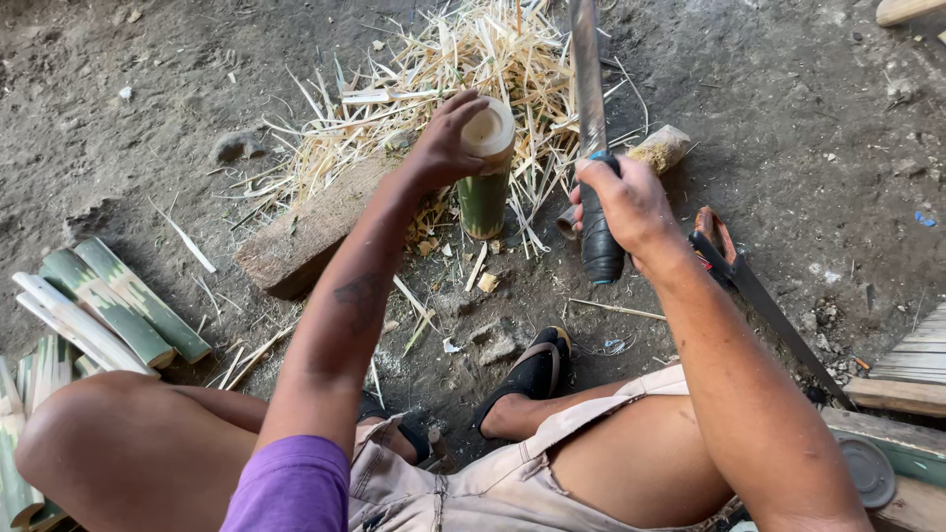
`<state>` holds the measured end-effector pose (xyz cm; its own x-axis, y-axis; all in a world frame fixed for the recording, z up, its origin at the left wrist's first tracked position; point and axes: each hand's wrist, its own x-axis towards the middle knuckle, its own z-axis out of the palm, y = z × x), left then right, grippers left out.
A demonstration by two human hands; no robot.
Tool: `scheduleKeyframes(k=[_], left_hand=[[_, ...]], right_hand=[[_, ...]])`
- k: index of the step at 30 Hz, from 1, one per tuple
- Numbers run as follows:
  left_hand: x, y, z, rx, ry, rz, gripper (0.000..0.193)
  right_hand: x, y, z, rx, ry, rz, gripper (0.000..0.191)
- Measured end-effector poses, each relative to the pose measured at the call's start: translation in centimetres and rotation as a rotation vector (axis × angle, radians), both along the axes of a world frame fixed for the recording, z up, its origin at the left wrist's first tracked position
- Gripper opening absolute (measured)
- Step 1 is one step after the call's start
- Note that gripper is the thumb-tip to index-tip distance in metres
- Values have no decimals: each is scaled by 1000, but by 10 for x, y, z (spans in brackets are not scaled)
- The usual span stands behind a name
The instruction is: The person sits on the ground and uses a knife to shave and shape a bamboo segment, then uses a wooden mallet to strike the end of the bamboo. The person handles bamboo pieces and a mallet, working on a dirt surface with bamboo shavings nearby.
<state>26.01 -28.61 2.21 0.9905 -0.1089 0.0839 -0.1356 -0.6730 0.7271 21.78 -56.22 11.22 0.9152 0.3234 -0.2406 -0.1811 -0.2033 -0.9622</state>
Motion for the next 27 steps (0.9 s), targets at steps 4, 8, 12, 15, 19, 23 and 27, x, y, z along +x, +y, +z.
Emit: scheduleKeyframes(k=[4,8,12,15,19,23,27], left_hand=[[16,8,12,1,203,-54,115],[19,17,13,8,118,-120,119],[-21,2,5,-49,-200,226,90],[-61,-46,-1,-222,-115,497,58],[-75,-119,-11,-617,413,181,60],[-83,-137,-25,-500,299,237,43],[-131,-151,-49,-441,347,324,35]], right_hand=[[0,-1,-3,-13,5,4,33],[3,-7,-15,-46,-5,-10,33],[6,-2,-40,81,76,-61,35],[6,10,-62,176,-49,-82,43],[23,-2,-86,88,-138,140,58],[72,-70,-105,-107,250,123,61],[116,-102,-147,-583,279,57,51]])
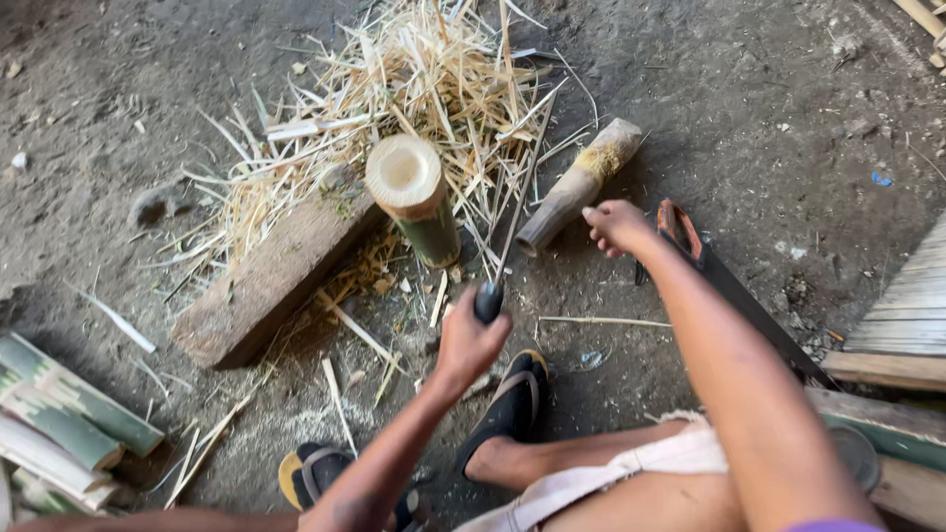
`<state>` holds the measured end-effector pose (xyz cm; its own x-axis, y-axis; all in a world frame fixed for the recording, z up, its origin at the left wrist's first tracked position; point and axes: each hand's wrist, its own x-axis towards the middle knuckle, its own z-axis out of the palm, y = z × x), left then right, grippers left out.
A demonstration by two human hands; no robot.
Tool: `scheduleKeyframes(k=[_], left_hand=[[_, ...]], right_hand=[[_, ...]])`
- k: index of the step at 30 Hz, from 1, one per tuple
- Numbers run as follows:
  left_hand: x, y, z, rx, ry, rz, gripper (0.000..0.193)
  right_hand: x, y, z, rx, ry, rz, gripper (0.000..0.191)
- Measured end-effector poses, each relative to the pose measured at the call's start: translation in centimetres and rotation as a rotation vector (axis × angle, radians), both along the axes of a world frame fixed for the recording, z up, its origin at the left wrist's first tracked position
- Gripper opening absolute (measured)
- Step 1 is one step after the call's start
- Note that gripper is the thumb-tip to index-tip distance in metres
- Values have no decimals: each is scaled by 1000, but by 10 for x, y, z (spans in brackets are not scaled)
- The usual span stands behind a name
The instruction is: The person sits on the ground and uses a knife to shave and shape a bamboo segment, then uses a wooden mallet to strike the end of the bamboo. The person handles bamboo pieces and a mallet, working on a dirt surface with bamboo shavings nearby.
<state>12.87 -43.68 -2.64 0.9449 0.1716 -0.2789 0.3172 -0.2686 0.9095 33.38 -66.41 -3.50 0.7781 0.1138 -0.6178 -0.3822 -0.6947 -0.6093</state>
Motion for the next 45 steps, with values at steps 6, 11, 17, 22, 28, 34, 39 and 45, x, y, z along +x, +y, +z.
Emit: scheduleKeyframes(k=[6,11,17,22,28,34,39,45], left_hand=[[-50,15,-12,-11,268,115,35],[-80,33,12,58,67,180,40],[-130,18,25,23,73,310,40],[-158,-4,23,18,-114,346,43],[-149,-12,25,-46,15,363,42],[-130,-8,25,-39,-22,376,41],[-120,-14,23,-5,-13,386,42],[-118,-19,20,-24,22,381,45]], right_hand=[[10,69,-75,-210,-215,-542,109],[7,80,-79,435,222,-753,90],[-1,30,-8,813,403,-962,78],[-13,-2,63,812,255,-596,81],[-75,-8,139,831,-125,-191,73],[-160,8,166,702,-296,-70,69],[-187,15,152,598,-322,-17,62],[-190,21,151,575,-332,21,59]])
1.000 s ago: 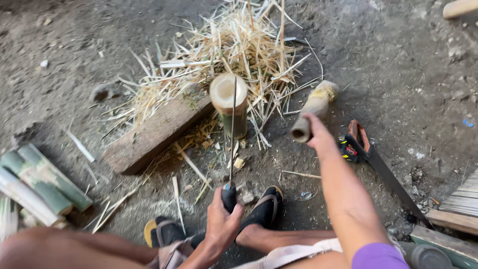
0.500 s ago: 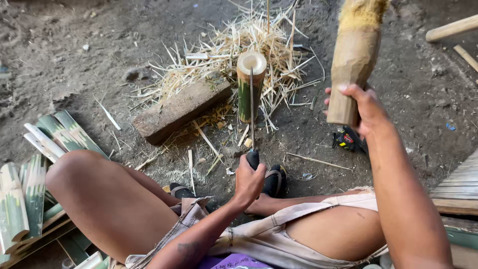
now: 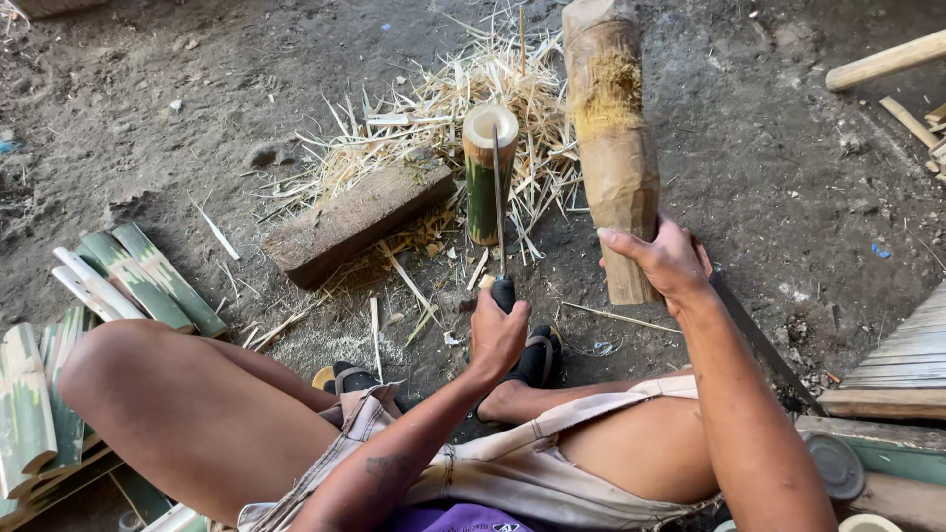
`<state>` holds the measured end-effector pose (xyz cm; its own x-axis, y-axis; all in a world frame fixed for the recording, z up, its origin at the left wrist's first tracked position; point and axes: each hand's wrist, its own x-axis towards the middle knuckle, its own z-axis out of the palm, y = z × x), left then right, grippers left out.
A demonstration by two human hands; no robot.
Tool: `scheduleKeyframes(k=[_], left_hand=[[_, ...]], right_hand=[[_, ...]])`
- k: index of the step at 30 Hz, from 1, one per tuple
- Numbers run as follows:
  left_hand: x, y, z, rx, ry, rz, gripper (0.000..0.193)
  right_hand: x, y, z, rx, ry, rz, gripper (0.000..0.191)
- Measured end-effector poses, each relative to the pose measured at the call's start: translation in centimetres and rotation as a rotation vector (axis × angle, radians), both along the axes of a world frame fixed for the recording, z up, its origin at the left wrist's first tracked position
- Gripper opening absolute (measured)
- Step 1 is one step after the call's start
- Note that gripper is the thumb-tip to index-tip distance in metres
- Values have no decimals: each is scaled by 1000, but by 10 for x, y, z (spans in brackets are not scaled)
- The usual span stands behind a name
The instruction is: The person sits on the ground and uses a knife to shave and shape a bamboo segment, then uses a wooden mallet to strike the end of the bamboo. The person handles bamboo pieces and a mallet, working on a dirt surface with bamboo shavings nearby.
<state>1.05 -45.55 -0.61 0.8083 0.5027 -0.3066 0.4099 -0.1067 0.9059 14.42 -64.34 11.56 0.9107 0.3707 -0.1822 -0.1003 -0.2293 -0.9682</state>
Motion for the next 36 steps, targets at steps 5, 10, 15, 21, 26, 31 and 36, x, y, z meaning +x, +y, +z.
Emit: scheduleKeyframes(k=[5,10,15,21,26,31,36], left_hand=[[2,0,3,0,-36,17,43],[3,-1,12,-165,30,22,41],[6,0,10,-157,-33,33,43],[-10,9,-22,-210,145,46,46],[-3,35,-45,77,-47,-16,42],[14,85,-28,25,55,-176,28],[1,118,-2,-43,177,-210,18]], right_hand=[[-6,10,11,39,-196,66,65],[9,10,89,162,-512,4,82],[43,42,175,303,-1105,-72,80],[17,100,34,-1091,-472,261,118],[39,53,-2,-927,-529,84,110],[39,48,62,-487,-758,-67,97],[63,66,112,54,-1139,-55,88]])
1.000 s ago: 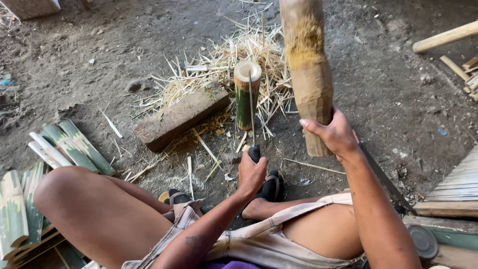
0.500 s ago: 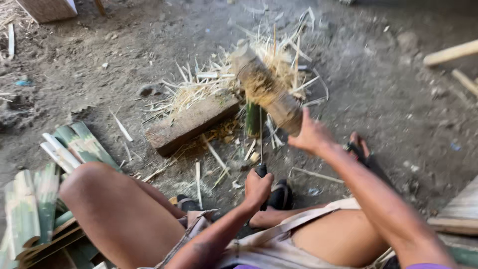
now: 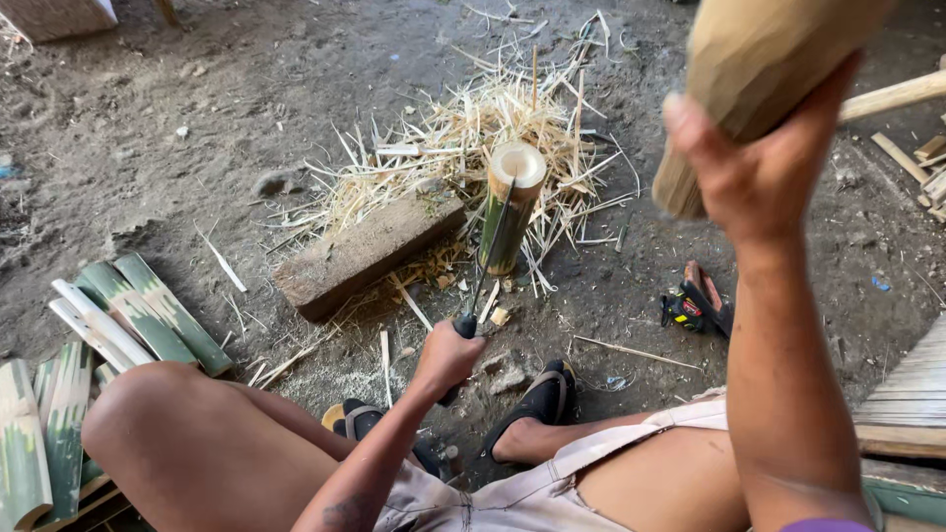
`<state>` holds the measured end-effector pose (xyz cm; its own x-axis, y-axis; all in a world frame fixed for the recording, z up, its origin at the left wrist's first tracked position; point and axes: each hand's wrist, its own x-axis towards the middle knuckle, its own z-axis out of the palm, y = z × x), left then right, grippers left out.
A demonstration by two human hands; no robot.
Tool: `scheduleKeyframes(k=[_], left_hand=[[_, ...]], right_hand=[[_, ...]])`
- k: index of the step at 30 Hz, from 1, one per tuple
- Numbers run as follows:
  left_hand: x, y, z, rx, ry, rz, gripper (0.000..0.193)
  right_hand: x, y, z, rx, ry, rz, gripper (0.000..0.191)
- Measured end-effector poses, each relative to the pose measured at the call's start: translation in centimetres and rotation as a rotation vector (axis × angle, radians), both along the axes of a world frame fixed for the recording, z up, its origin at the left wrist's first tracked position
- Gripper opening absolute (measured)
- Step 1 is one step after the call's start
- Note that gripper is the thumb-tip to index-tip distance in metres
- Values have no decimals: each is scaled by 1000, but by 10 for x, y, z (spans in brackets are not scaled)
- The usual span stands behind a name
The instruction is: The person sits on the ground and uses a knife to shave and shape a bamboo segment, then uses a wooden mallet to strike the end of the bamboo. The person handles bamboo pieces and a mallet, working on a dirt surface with bamboo shavings nearby.
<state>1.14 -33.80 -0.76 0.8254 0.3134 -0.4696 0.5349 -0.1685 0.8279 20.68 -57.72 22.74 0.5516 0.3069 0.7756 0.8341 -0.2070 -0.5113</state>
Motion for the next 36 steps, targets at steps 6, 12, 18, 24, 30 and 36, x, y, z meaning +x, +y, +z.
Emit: scheduleKeyframes(k=[6,12,18,24,30,36], left_hand=[[3,22,-20,77,27,-55,21],[10,31,-55,183,60,-13,26],[19,67,-65,211,80,-82,26],[21,74,-71,248,67,-121,28],[22,66,-80,201,252,-113,34],[33,63,-92,405,88,-177,33]], right_hand=[[-34,50,-92,-946,358,-260,70],[-54,61,-122,-1023,513,-377,107],[-53,53,-37,-347,344,-171,93],[-28,58,-58,-151,-119,-74,84],[-52,85,-198,-1101,702,-361,112],[-45,78,-135,-565,511,-205,106]])
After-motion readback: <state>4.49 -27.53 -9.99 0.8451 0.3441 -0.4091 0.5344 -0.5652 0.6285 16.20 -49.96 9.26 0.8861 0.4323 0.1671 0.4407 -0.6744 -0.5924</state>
